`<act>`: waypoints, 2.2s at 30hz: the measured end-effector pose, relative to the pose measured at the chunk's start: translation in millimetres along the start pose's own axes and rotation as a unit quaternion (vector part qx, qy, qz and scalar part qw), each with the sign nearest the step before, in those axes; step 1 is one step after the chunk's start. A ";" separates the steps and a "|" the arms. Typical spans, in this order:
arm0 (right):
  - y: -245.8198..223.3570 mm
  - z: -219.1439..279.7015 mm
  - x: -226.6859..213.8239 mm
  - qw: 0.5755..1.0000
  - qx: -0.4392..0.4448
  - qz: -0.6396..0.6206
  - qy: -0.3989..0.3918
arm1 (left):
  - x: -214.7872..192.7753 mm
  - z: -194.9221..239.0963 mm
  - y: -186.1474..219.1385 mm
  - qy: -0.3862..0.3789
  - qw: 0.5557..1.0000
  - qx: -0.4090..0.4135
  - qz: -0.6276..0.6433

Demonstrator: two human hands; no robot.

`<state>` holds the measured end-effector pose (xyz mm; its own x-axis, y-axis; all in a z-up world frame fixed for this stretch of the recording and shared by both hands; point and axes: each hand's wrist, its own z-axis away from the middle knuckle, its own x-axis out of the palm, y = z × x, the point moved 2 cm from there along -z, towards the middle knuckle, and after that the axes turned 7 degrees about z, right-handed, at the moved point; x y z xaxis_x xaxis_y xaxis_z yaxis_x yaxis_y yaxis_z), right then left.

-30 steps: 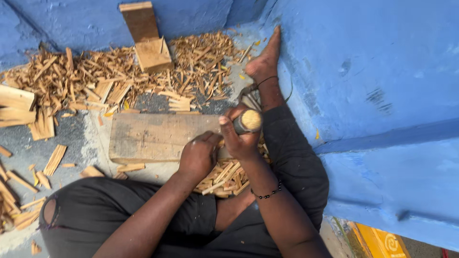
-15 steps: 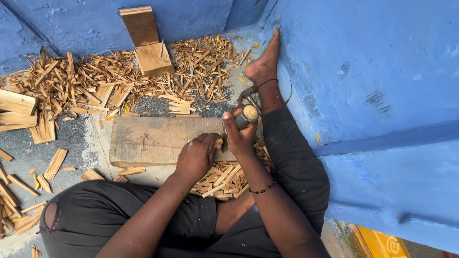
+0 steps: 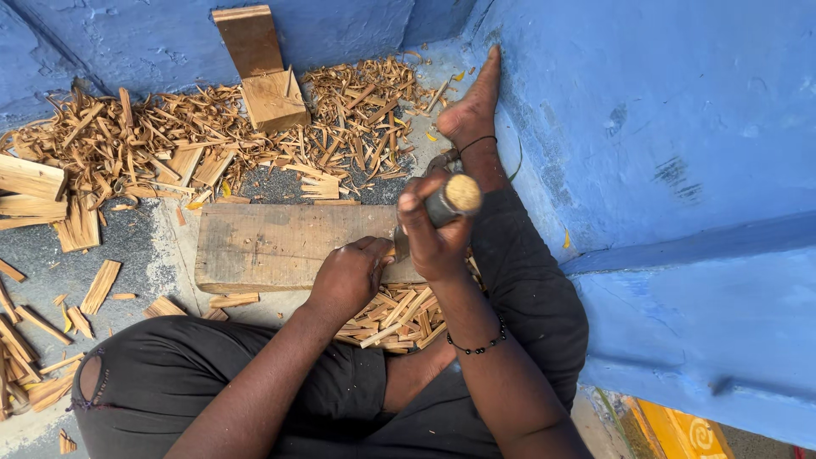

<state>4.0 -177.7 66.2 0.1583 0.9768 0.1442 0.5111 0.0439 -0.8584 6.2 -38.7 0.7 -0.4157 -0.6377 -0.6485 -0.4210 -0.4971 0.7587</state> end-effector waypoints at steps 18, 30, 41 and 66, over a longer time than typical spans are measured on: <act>-37.9 -3.5 2.3 0.994 -0.078 0.060 -0.057 | -5.5 1.8 10.1 0.061 0.995 0.077 -0.028; -32.1 6.9 -10.7 0.996 -0.088 0.004 -0.028 | -10.9 5.7 19.3 0.114 0.987 0.115 0.000; -17.1 14.9 7.8 0.993 -0.085 0.062 -0.055 | 5.4 7.4 -0.8 0.065 0.995 0.071 -0.007; 9.5 7.3 -3.0 0.999 -0.005 0.038 0.018 | 9.4 7.1 -5.5 0.059 0.995 0.061 0.049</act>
<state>2.2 -178.6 54.0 0.2276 0.9690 0.0957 0.5046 -0.0333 -0.8627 -1.1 -37.8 -10.0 -0.3646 -0.7481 -0.5545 -0.4816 -0.3582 0.7999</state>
